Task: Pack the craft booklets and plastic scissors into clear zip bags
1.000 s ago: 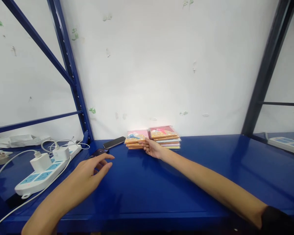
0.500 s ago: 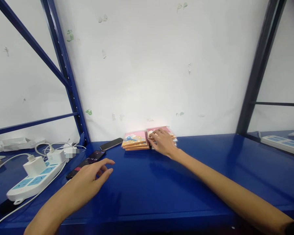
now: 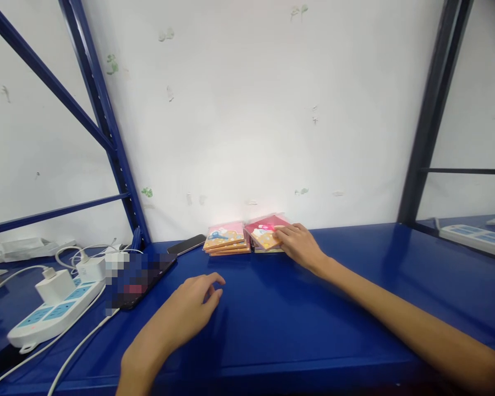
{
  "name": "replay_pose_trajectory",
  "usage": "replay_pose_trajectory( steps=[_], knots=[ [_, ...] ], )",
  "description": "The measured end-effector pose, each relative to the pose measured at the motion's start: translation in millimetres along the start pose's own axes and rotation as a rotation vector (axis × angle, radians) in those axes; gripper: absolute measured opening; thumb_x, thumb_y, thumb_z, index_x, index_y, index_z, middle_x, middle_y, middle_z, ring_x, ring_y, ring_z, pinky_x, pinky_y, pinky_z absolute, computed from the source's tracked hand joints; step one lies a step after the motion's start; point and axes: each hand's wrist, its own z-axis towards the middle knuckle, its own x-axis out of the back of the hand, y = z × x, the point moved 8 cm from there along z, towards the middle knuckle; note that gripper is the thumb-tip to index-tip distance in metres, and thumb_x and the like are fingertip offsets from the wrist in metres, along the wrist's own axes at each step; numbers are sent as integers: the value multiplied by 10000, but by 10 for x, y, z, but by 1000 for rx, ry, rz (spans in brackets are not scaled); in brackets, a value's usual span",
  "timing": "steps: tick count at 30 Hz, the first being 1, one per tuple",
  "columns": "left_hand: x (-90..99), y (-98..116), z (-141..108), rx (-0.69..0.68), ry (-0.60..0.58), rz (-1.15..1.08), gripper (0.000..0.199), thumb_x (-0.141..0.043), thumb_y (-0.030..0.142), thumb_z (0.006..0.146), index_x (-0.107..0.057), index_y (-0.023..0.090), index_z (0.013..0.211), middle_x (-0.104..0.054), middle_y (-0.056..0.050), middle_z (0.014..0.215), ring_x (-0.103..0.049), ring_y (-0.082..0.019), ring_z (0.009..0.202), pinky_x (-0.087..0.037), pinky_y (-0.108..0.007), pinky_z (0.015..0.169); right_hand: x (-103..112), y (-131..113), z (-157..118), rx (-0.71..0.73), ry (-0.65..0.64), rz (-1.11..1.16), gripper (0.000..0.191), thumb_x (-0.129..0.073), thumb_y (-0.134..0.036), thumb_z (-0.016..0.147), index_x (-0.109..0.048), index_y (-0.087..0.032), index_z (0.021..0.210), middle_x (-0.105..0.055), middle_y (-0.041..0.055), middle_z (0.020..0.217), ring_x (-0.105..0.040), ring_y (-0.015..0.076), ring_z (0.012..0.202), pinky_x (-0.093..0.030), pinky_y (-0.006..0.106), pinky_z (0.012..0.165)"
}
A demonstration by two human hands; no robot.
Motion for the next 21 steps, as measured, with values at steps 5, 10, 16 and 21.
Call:
replay_pose_trajectory(
  steps=[5,10,16,21],
  knots=[
    [-123,293,85,-132,63,16,330,-438,340,974,-697,250,1156,-677,-94,1200,-613,-292,1161,-416,-447,1053,317,65,-333,50,144,95,208,-512,-176,984,-712,-227,1013,-767,105,1169,-691,278,1058,-455,424,890],
    [-104,486,189,-171,348,-188,308,-445,355,988,-635,241,1202,-549,-106,1382,-536,-272,1281,-421,-434,1080,525,-37,-534,144,184,292,250,-534,-242,992,-724,-276,834,-786,48,1128,-738,239,963,-500,405,802],
    [-362,226,312,96,109,-655,446,-594,440,904,-619,145,1238,-694,-140,1182,-683,-218,824,-559,-332,674,609,-212,-495,156,151,427,218,-560,-241,975,-750,-318,902,-777,14,1145,-734,239,1002,-515,452,852],
    [-578,215,283,220,-119,-1153,439,-803,378,763,-693,124,1104,-768,-114,998,-683,-154,711,-557,-247,608,642,-194,-517,97,199,489,217,-561,-279,967,-707,-304,808,-785,27,1123,-722,254,1010,-494,488,915]
  ],
)
